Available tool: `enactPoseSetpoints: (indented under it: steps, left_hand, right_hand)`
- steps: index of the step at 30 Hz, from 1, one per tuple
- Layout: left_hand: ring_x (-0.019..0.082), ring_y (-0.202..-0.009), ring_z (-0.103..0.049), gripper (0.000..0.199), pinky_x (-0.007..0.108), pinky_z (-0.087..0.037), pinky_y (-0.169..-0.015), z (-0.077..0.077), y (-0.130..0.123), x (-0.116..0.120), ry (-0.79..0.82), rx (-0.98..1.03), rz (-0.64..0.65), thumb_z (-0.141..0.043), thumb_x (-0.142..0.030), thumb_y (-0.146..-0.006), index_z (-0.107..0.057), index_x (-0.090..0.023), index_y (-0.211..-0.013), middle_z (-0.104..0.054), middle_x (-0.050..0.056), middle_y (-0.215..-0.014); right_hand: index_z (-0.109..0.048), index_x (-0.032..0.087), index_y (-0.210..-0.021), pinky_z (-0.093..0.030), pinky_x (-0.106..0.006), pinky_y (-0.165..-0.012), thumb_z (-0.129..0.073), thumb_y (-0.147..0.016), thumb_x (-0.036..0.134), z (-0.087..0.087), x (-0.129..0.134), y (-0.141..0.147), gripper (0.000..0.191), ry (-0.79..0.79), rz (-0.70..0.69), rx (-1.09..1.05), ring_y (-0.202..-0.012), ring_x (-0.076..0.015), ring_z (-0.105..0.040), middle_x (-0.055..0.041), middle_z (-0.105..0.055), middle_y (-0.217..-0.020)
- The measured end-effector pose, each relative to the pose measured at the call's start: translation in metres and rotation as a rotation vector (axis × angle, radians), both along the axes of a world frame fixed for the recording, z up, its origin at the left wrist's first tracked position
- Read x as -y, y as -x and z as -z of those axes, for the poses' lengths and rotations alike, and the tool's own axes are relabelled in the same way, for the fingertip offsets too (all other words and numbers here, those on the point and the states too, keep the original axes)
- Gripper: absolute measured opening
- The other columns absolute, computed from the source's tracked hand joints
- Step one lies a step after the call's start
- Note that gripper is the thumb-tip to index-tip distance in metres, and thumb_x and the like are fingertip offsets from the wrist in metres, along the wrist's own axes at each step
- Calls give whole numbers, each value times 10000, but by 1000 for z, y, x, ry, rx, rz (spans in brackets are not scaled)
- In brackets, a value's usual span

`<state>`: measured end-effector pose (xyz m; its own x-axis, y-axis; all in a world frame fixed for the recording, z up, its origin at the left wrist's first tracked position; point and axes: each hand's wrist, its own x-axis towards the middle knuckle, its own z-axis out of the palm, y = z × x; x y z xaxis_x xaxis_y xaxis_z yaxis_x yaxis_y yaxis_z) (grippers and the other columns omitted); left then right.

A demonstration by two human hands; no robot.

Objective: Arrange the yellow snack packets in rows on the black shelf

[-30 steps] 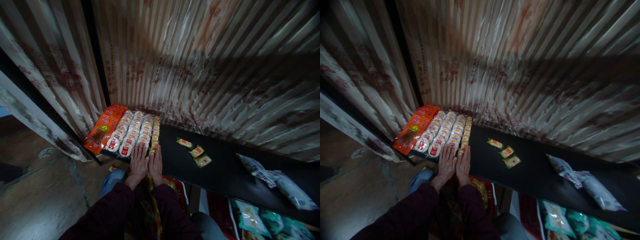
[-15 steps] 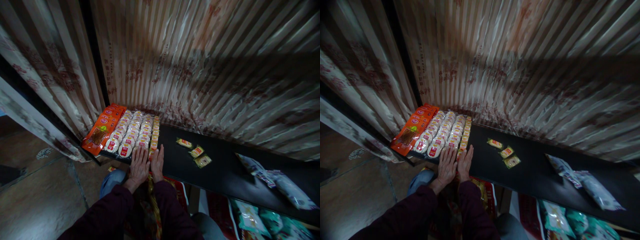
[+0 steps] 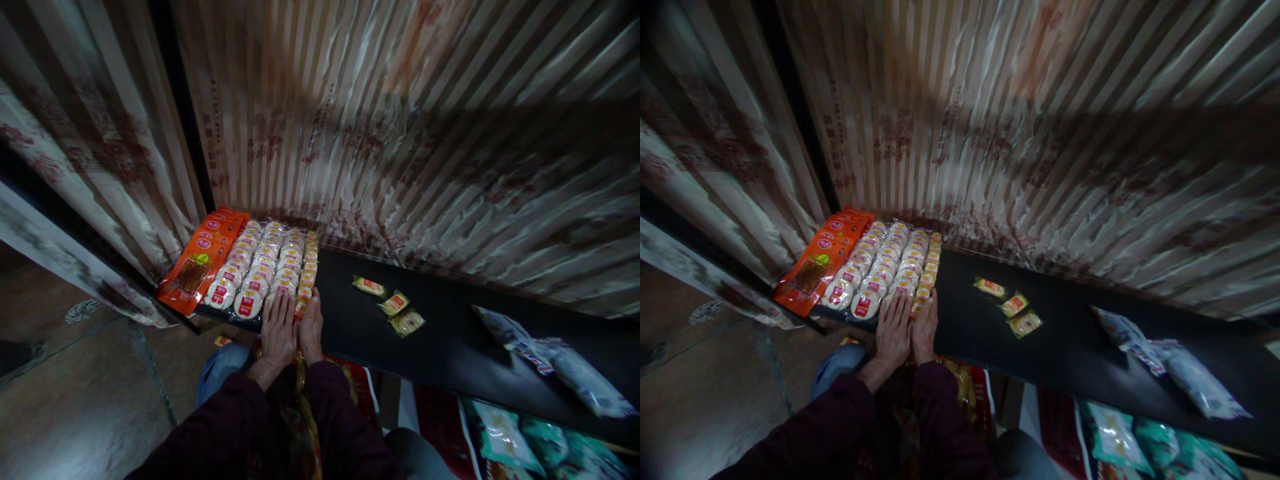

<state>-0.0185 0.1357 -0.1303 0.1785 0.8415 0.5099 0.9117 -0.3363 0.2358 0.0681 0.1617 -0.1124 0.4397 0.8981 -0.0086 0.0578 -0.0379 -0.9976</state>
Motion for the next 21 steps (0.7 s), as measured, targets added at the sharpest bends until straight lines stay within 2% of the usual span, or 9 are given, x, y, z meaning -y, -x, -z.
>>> enactPoseSetpoints:
  steps: [3,6,9,14,21]
  left_hand:
    - [236,-1448,-285,566,481,-182,-1204,1,-1,-1,-24,24,-6,-366,-298,-956,-298,-140,-1495,-425,107,-1503]
    - [241,-1460,-255,572,475,-178,-1205,-1,-1,0,-55,50,-8,-376,-294,-953,-296,-134,-1496,-408,111,-1513]
    - [251,-1465,-239,571,481,-163,-1208,-7,-2,-1,-96,66,0,-396,-288,-947,-316,-118,-1486,-404,126,-1513]
    - [282,-1452,-267,552,508,-152,-1203,-18,-6,-9,-117,98,-22,-416,-318,-937,-394,-99,-1443,-460,146,-1473]
    - [304,-1420,-330,535,521,-239,-1166,-27,-11,-25,-49,94,1,-462,-354,-914,-450,-180,-1420,-474,119,-1467]
  right_hand:
    - [-371,164,-1461,-346,-397,-1108,-260,-899,681,-2,0,2,772,41,19,0,-1280,-222,-505,-135,-503,-1436]
    - [-366,144,-1463,-297,-402,-1144,-264,-887,697,-6,0,2,804,55,26,28,-1354,-229,-430,-142,-442,-1485]
    - [-351,106,-1467,-253,-388,-1171,-249,-880,707,-7,-2,-3,847,47,35,39,-1419,-227,-341,-151,-372,-1529]
    - [-371,72,-1455,-201,-386,-1195,-243,-871,715,-6,-15,-21,879,38,21,62,-1452,-227,-277,-144,-340,-1547]
    - [-360,94,-1469,-194,-368,-1198,-273,-852,738,-2,-33,-28,897,15,-12,21,-1457,-217,-270,-120,-320,-1558]
